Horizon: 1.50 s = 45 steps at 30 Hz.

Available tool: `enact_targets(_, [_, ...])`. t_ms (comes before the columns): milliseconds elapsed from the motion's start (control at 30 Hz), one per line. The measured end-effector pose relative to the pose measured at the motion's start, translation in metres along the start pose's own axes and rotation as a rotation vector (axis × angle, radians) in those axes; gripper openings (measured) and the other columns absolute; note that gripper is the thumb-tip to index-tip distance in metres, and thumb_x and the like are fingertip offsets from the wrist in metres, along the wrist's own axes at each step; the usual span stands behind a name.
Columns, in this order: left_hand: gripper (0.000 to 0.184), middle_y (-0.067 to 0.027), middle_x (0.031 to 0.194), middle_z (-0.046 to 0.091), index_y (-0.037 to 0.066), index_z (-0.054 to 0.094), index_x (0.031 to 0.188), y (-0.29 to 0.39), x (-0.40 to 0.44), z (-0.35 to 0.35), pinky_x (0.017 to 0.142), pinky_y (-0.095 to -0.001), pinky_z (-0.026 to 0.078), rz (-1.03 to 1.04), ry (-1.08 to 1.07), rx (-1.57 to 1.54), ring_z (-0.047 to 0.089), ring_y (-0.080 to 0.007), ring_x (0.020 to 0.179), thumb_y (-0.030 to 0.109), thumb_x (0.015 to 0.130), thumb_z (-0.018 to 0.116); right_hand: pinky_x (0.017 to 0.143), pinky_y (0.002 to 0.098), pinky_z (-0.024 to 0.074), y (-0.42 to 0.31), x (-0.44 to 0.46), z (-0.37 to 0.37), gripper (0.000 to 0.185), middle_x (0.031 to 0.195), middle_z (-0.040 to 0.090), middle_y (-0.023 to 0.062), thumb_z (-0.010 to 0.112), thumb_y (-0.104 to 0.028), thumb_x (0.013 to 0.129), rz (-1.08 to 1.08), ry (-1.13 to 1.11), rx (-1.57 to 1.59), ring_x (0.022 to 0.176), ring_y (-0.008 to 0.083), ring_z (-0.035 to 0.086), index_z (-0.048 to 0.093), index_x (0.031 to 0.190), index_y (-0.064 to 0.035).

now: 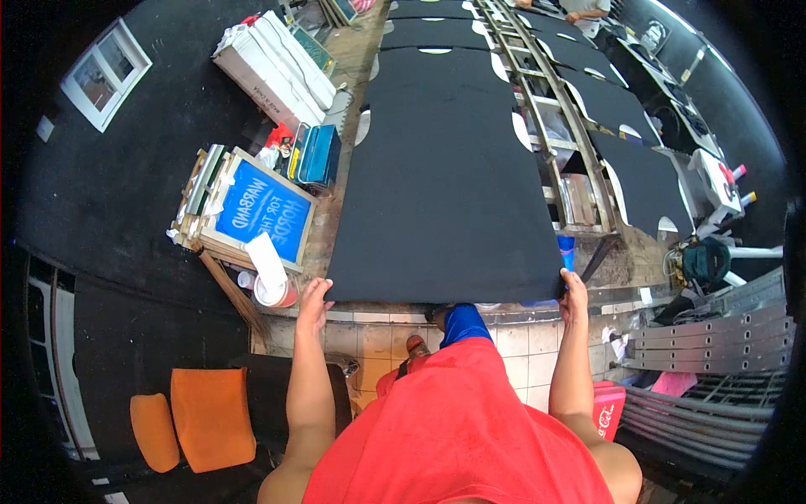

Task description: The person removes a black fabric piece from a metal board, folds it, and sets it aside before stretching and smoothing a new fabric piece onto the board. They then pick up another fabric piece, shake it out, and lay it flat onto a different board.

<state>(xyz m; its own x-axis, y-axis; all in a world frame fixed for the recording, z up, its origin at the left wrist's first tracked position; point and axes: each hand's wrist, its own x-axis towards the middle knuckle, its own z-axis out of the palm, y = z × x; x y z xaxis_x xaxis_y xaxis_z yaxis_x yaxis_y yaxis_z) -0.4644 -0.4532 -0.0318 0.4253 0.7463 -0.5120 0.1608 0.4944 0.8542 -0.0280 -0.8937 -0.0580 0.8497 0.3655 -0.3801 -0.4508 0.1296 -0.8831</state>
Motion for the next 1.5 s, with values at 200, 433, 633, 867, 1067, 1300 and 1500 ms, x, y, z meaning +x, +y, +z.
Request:
enact_targets(200, [0.011,0.0074,0.086,0.056,0.022,0.056,0.083,0.001,-0.006,-0.001,0.075,-0.0309,0.038,0.004,-0.005,0.006,0.050,-0.0085,0.085,0.028,0.086,0.064,0.058,0.0261,0.0501,0.004,-0.001,-0.010,0.010,0.081,0.063,-0.0004,0.065,-0.020,0.090,0.020,-0.031,-0.072,0.068,0.0117,0.062,0.061,0.090,-0.0110])
enact_targets(433, [0.016,0.0065,0.100,0.056,0.021,0.057,0.093,-0.012,0.001,-0.015,0.076,-0.0343,0.040,-0.021,-0.037,0.010,0.050,-0.0135,0.092,0.030,0.085,0.066,0.053,0.0249,0.0382,0.000,-0.017,0.007,0.014,0.072,0.051,-0.0049,0.063,-0.022,0.091,0.020,0.059,-0.060,0.060,0.0084,0.049,0.055,0.082,-0.0136])
enact_targets(633, [0.017,0.0064,0.102,0.056,0.021,0.057,0.094,-0.018,0.003,-0.021,0.079,-0.0365,0.039,-0.027,-0.045,-0.011,0.049,-0.0137,0.096,0.030,0.085,0.067,0.052,0.0250,0.0372,0.001,-0.023,0.005,0.016,0.070,0.049,-0.0056,0.063,-0.021,0.092,0.026,0.045,-0.046,0.058,0.0080,0.048,0.053,0.080,-0.0149])
enact_targets(867, [0.012,0.0079,0.088,0.056,0.022,0.053,0.080,-0.010,-0.015,-0.012,0.077,-0.0318,0.036,-0.023,-0.025,-0.042,0.049,-0.0084,0.087,0.023,0.087,0.063,0.053,0.0248,0.0438,0.006,-0.027,-0.004,0.011,0.072,0.058,-0.0035,0.065,-0.019,0.090,0.027,0.025,-0.055,0.060,0.0104,0.057,0.056,0.087,-0.0141])
enact_targets(1067, [0.013,0.0087,0.088,0.056,0.023,0.053,0.079,-0.017,-0.016,-0.019,0.080,-0.0352,0.035,-0.026,-0.027,-0.035,0.049,-0.0089,0.089,0.023,0.086,0.064,0.052,0.0244,0.0416,0.017,-0.023,-0.015,0.010,0.072,0.058,-0.0036,0.065,-0.019,0.090,0.043,0.020,-0.011,0.059,0.0103,0.056,0.057,0.087,-0.0145])
enact_targets(1300, [0.014,0.0084,0.089,0.056,0.023,0.052,0.079,-0.021,-0.019,-0.026,0.080,-0.0361,0.036,-0.037,-0.058,-0.063,0.051,-0.0095,0.089,0.022,0.086,0.065,0.045,0.0248,0.0323,0.006,-0.045,-0.001,0.018,0.064,0.046,-0.0075,0.067,-0.022,0.088,0.051,0.121,-0.094,0.049,0.0071,0.044,0.052,0.078,-0.0190])
enact_targets(1500, [0.015,0.0091,0.087,0.056,0.024,0.052,0.079,-0.020,-0.026,-0.025,0.077,-0.0347,0.035,-0.031,-0.086,-0.081,0.052,-0.0087,0.086,0.022,0.084,0.066,0.042,0.0237,0.0265,0.012,-0.048,-0.006,0.019,0.061,0.042,-0.0088,0.066,-0.022,0.088,0.029,0.103,-0.066,0.044,0.0067,0.038,0.051,0.077,-0.0202])
